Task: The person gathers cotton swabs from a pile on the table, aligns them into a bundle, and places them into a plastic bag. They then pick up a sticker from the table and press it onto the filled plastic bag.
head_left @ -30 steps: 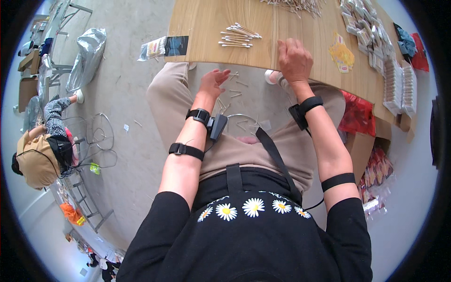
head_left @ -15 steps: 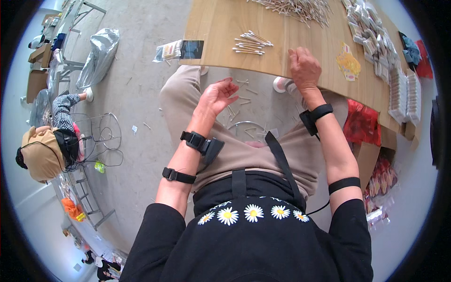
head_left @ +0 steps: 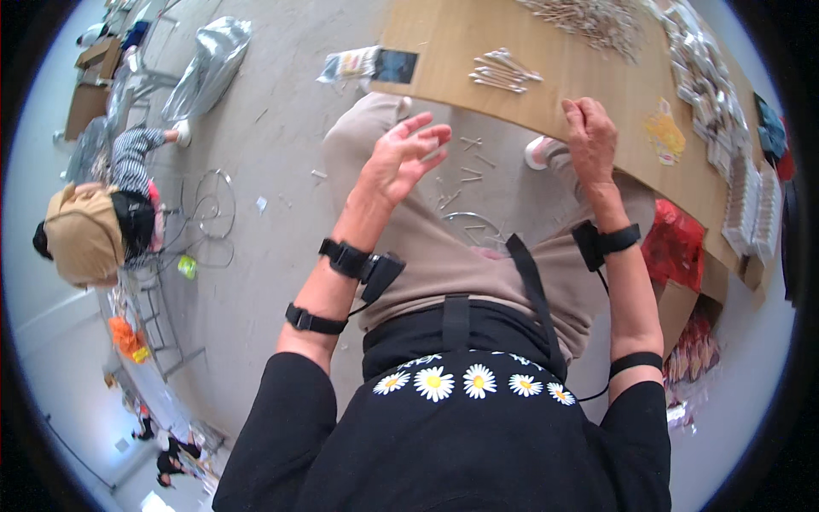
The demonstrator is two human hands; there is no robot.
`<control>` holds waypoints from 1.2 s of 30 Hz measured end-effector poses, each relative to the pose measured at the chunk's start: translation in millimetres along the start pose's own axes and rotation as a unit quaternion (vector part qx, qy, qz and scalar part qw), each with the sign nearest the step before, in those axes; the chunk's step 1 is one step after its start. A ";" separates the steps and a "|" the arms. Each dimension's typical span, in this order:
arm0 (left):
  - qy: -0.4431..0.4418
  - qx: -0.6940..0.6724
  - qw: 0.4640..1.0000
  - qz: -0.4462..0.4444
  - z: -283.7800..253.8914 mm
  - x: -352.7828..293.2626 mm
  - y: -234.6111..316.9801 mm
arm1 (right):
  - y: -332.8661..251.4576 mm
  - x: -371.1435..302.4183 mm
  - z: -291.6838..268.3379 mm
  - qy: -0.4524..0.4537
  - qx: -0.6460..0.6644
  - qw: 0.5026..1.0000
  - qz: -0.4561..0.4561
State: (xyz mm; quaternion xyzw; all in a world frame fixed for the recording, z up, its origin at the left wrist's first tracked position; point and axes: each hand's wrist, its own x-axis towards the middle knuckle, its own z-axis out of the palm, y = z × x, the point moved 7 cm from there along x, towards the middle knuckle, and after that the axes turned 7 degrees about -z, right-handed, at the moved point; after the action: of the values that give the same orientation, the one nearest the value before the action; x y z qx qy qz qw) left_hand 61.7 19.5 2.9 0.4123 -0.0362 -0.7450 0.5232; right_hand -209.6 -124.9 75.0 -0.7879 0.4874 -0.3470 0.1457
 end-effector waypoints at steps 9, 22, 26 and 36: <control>0.079 -0.119 0.979 0.148 -43.2 -4.1 102.7 | -66.9 -14.5 6.7 -0.069 0.072 0.992 -0.083; 0.249 -0.260 0.910 0.205 -99.5 0.8 167.2 | -289.9 -57.4 54.3 -0.250 0.195 0.867 -0.385; 0.224 -0.284 0.915 0.176 -84.5 13.6 167.0 | -334.6 -81.0 73.5 -0.300 0.249 0.817 -0.424; 0.190 -0.284 0.923 0.177 -68.0 20.6 166.9 | -321.7 -96.1 53.0 -0.334 0.213 0.804 -0.443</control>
State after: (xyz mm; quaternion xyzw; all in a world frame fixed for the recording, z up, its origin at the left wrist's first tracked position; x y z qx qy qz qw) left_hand 228.8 -46.6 27.3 0.3675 0.2048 -0.5271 0.7384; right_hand 14.1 108.1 180.7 -0.9344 -0.0797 -0.1844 0.2943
